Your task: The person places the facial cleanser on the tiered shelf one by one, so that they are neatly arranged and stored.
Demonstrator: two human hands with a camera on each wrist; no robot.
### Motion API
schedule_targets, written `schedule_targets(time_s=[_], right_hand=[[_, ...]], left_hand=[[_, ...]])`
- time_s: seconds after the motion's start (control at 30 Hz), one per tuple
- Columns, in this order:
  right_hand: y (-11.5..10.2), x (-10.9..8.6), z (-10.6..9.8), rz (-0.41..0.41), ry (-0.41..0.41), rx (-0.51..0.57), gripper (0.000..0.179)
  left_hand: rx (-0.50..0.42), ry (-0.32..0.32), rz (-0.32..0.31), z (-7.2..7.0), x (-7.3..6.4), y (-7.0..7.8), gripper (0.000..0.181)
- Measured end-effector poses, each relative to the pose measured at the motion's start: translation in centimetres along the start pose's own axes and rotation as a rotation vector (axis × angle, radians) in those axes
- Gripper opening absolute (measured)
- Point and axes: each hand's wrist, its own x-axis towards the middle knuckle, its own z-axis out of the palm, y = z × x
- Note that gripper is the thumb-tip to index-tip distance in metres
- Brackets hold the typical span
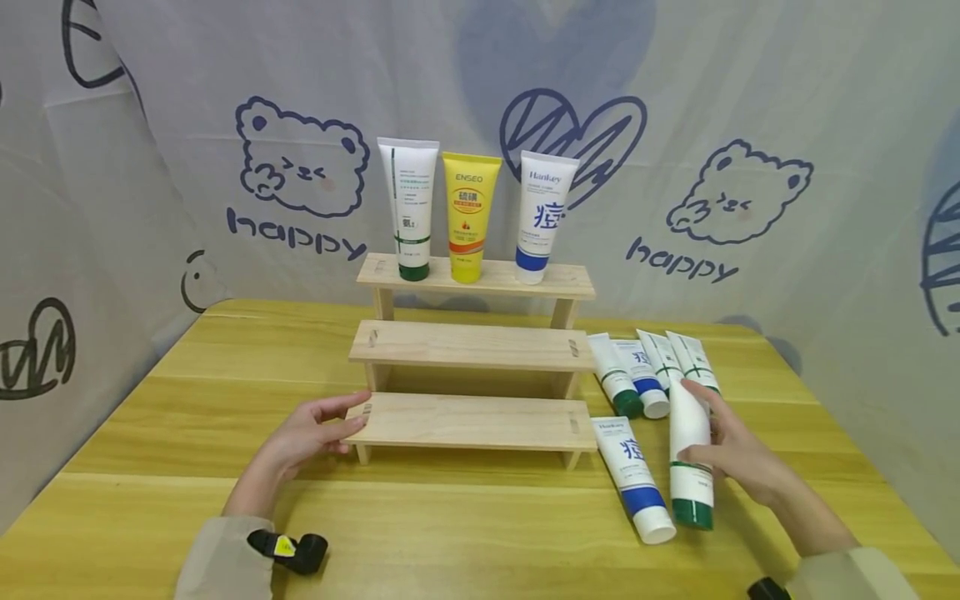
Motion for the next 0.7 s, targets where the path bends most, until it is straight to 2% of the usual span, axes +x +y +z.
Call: schedule_targets(time_s=[0.17,0.37,0.7], right_hand=[[-0.4,0.2,0.1,0.007,0.028,0.004,0.091],[-0.8,0.6,0.1,-0.045,0.073,0.040,0.085],[-2.6,1.5,1.1,-0.022,0.157,0.231,0.083]], left_hand=[[-0.006,0.000,0.004,0.0,0.0,0.0,0.058],[-0.004,-0.003,0.009,0.0,-0.2,0.0,0.058],[-0.007,-0.002,0.003,0.1,-0.2,0.1,0.057]])
